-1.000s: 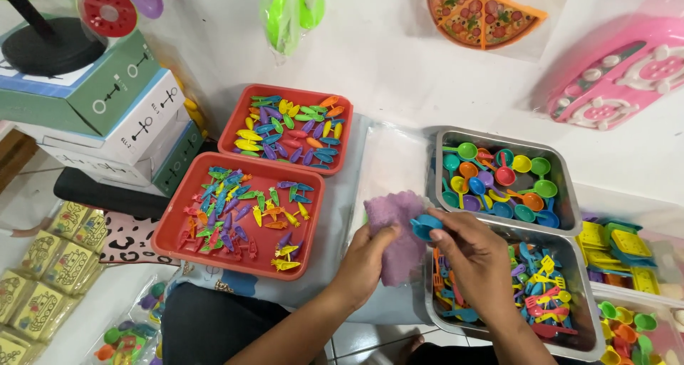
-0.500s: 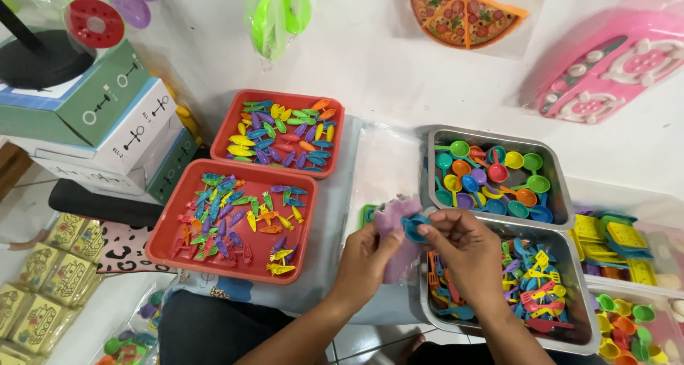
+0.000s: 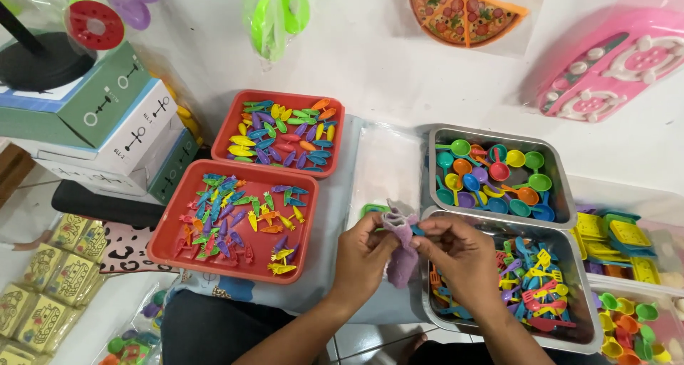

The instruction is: The person is cleaning small plastic toys, such as letters and kitchen items, by wiping them individually with a cloth and organizing them into trays.

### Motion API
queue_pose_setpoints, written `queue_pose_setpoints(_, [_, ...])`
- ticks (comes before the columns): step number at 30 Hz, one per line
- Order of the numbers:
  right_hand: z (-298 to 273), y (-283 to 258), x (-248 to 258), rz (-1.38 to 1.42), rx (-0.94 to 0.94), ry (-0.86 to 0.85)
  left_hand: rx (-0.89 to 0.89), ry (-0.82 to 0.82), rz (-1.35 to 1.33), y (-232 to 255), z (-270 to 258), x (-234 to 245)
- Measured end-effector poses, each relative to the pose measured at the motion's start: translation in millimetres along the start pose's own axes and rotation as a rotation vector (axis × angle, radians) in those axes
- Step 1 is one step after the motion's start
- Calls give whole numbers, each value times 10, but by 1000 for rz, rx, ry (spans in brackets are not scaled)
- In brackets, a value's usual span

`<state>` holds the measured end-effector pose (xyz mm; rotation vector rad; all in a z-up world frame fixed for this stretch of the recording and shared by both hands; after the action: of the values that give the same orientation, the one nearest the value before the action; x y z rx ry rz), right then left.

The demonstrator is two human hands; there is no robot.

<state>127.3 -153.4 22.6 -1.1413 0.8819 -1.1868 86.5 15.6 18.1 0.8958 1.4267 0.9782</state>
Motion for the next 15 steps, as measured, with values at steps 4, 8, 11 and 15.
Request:
queue_pose_setpoints(4, [-8, -17, 27, 71, 37, -7, -45, 69, 190, 125, -23, 36])
queue_pose_setpoints(8, [-48, 46, -23, 130, 38, 23, 22, 102, -56, -134, -26, 63])
queue_pose_setpoints(11, [-85, 70, -69, 182, 15, 70, 60, 136, -262, -342, -47, 61])
queue_pose_setpoints(15, [-86, 50, -69, 106, -13, 121, 218, 146, -307, -505, -83, -21])
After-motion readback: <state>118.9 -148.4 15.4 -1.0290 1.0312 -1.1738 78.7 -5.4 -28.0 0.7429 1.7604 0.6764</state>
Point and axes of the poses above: each hand's wrist, its own z-axis towards the middle knuckle, its own x-axis out of the back of the hand, y = z × x, the point moved 9 cm from there along z, towards the middle knuckle, and after that the axes turned 7 degrees about x, right-handed, at the moved point
